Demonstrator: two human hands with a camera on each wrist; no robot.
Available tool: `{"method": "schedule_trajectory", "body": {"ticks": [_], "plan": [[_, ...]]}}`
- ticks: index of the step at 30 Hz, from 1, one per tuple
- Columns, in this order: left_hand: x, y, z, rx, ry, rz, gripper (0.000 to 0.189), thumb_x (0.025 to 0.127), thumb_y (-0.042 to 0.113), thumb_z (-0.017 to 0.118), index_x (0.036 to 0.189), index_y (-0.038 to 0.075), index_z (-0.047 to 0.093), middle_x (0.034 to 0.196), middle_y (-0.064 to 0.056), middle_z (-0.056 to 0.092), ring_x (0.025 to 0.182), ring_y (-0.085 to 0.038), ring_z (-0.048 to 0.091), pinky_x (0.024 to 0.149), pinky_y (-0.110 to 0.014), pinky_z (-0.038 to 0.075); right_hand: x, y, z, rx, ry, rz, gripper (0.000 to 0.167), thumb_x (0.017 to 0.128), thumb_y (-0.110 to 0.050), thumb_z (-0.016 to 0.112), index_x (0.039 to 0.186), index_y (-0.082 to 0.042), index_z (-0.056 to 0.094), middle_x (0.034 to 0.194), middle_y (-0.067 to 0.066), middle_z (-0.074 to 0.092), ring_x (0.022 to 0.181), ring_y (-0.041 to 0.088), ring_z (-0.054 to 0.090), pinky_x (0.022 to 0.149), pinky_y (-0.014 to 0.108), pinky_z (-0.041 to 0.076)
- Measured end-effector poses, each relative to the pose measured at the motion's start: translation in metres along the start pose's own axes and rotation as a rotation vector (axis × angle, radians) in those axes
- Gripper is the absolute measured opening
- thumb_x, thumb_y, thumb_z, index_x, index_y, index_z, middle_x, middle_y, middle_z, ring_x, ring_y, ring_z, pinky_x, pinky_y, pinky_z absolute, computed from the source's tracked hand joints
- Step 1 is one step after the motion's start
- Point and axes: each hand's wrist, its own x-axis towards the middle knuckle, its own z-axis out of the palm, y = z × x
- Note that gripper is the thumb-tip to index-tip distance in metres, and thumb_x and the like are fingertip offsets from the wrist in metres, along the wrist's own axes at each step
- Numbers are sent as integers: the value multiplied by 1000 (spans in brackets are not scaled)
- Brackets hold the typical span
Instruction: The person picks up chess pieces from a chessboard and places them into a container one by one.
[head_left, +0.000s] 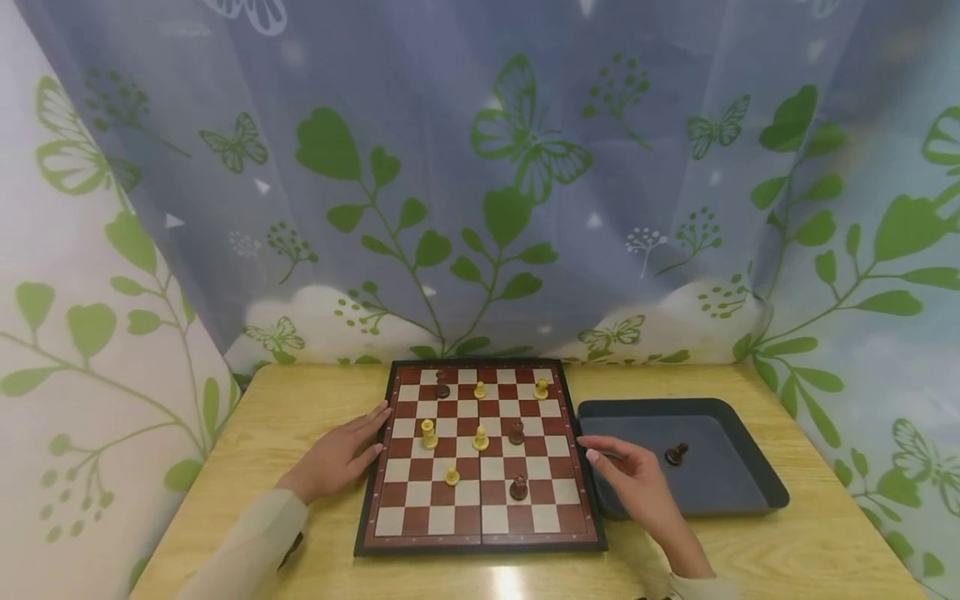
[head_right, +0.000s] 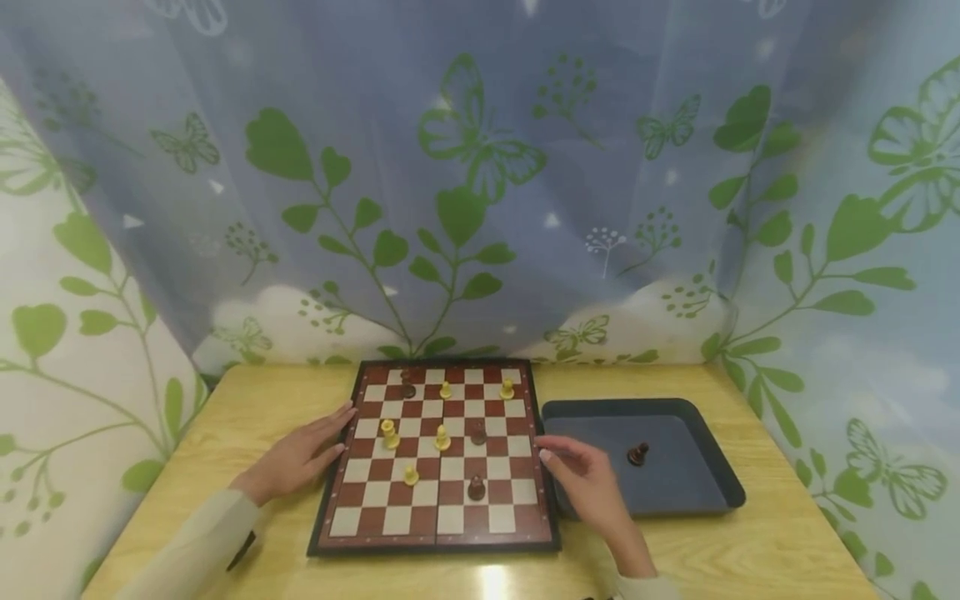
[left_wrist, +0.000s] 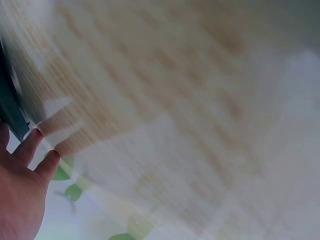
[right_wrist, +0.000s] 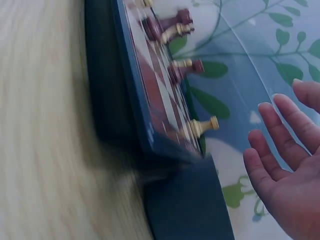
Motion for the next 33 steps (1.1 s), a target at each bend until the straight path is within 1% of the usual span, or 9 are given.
{"method": "schedule_trajectory", "body": {"ticks": [5,8,11,15,18,21,24,27,33], "plan": [[0,2,-1,5,8,4,60,106,31,52,158,5,35,164,-13,34,142,-39,45,112,-56,41,0,-1,18,23,-78,-1,36,101,-19,64,129,4,65,129,27,64,111,13,67,87,28,58],[0,2,-2,9,19,13,60,106,30,53,157,4,37,163,-14,36,141,-39,47,111,-57,42,0,-1,28,8,-109,-20,35,100,-18,66,128,4,66,126,27,66,109,18,68,87,30,58],[0,2,-2,9,24,13,60,106,30,53,157,4,37,163,-14,36,140,-40,47,111,-57,42,0,-2,38,-26,-133,-49,35,99,-18,67,127,2,67,128,23,67,115,24,67,94,33,56],[1,2,-2,7,29,16,59,106,30,52,157,3,37,163,-14,36,140,-40,47,110,-57,42,0,-2,50,-64,-159,-54,34,98,-21,70,126,-3,70,129,15,69,123,26,62,104,49,51],[1,2,-1,8,38,22,59,106,30,52,156,3,38,162,-15,37,139,-41,48,109,-58,43,1,-3,57,-85,-183,-43,35,97,-26,71,126,-6,71,129,9,70,125,25,61,106,57,46],[1,2,-1,2,34,15,59,106,31,53,157,4,38,162,-14,37,140,-40,47,110,-57,43,3,-3,62,-96,-215,-39,36,96,-29,71,126,-9,71,129,8,70,125,29,61,104,54,48],[1,1,0,3,22,10,60,106,31,53,157,4,38,163,-14,36,141,-40,46,111,-57,42,4,-3,66,-101,-240,-38,35,97,-27,71,127,-9,70,127,9,70,121,32,63,100,46,53],[1,0,0,-2,7,2,60,106,32,52,158,5,36,164,-12,34,142,-39,45,112,-56,41,4,-3,70,-119,-247,-20,34,97,-26,71,127,-9,70,125,9,70,118,31,64,96,39,54],[1,0,-1,-6,11,4,60,106,32,52,158,4,36,164,-13,34,142,-39,45,112,-57,41,4,-5,74,-142,-245,-28,32,98,-20,70,126,-7,70,123,11,71,113,29,66,92,35,56]]}}
